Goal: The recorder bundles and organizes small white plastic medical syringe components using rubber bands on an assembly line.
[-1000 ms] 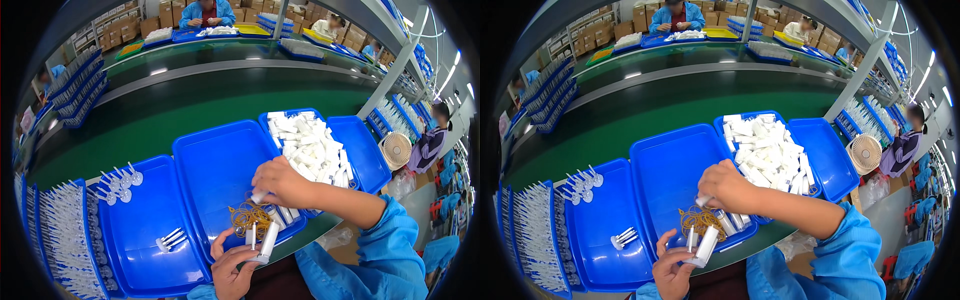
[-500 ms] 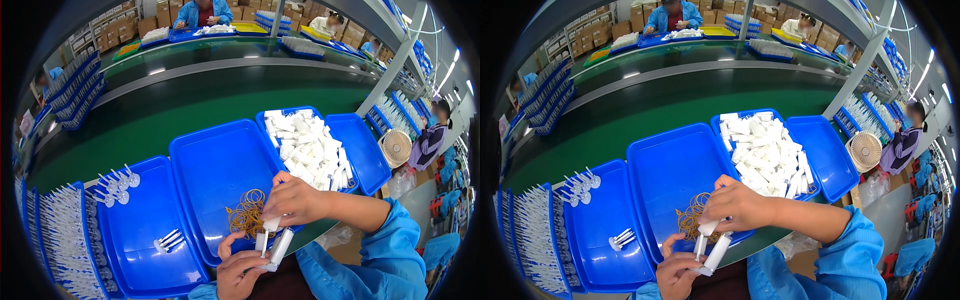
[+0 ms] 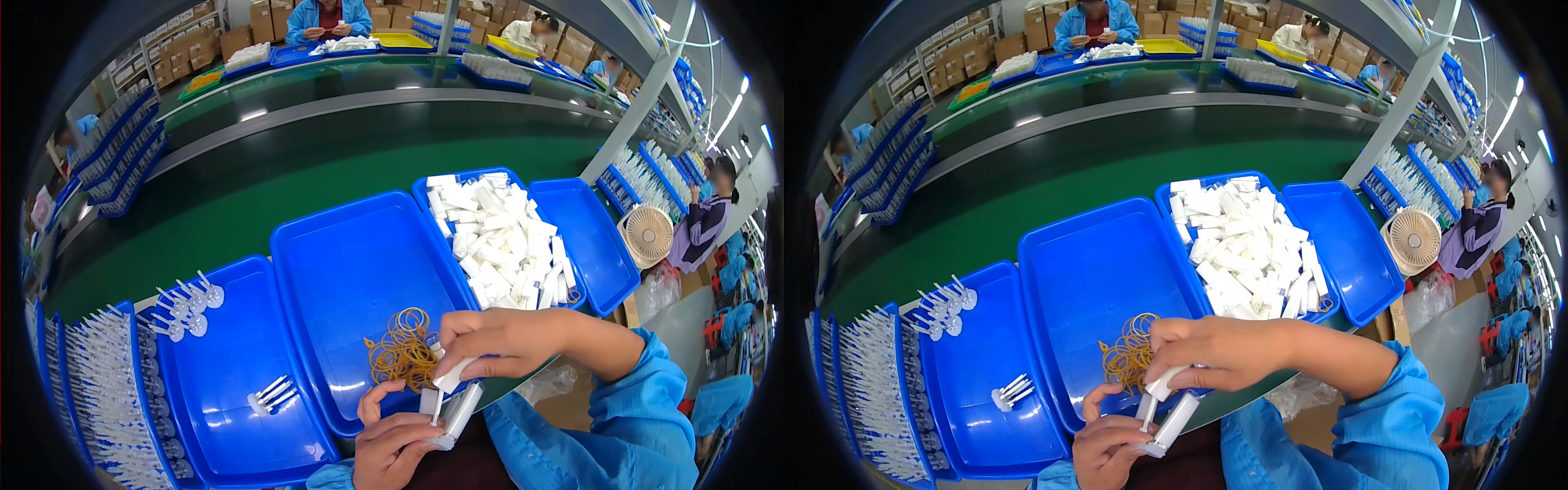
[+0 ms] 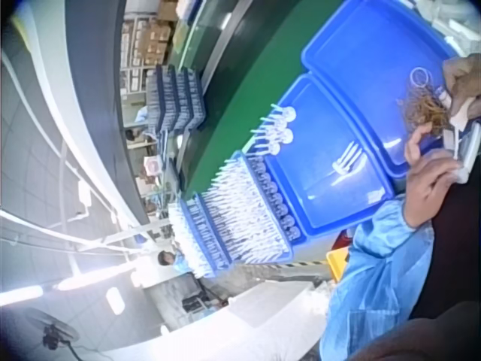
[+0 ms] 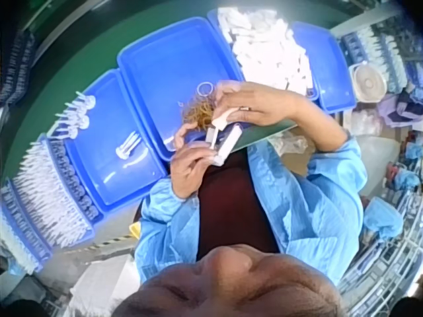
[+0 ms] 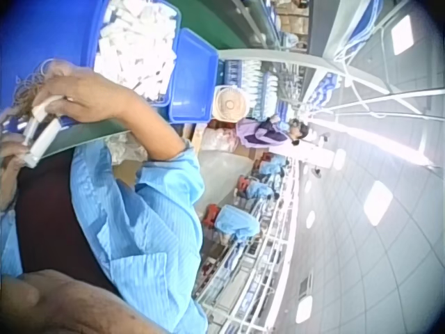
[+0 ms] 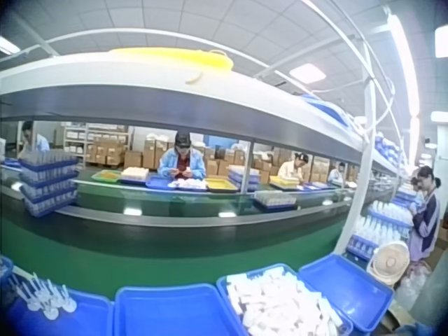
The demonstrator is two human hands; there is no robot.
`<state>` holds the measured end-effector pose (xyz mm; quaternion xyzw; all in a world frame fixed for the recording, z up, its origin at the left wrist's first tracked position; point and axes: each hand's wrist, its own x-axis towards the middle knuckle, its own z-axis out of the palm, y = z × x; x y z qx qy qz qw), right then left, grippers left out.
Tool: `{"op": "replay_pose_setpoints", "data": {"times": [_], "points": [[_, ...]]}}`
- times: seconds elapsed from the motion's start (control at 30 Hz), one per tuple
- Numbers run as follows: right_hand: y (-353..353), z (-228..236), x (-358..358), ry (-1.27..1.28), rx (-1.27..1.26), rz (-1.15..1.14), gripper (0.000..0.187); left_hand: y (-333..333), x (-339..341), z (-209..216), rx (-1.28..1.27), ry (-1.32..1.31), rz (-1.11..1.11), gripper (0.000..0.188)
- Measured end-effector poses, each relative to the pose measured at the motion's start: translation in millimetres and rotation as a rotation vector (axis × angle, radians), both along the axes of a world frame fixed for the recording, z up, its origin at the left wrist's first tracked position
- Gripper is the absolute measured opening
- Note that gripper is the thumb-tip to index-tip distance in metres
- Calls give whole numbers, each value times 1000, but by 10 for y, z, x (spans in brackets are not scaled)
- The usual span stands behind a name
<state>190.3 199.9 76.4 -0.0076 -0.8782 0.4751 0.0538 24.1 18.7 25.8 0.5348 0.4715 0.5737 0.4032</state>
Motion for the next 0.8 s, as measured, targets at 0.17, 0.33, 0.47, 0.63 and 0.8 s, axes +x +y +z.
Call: {"op": "replay_pose_setpoints", "data": {"times": [0.17,0.33,0.47,0.63,0.8], "points": [[13,34,48,4,-310,107,24,22,-19,-19,264,259,18,9],[-48,0,51,-13,-351,163,23,10,8,-39,302,380,37,7],[-175,9,3,-33,-344,208,24,-1,-15,-77,370,358,107,33],[-328,-93,-41,-39,-227,222,28,1,16,-159,321,357,190,85],[-385,31,-83,32,-141,138,31,-46,44,-65,-118,-403,-3,98]]}}
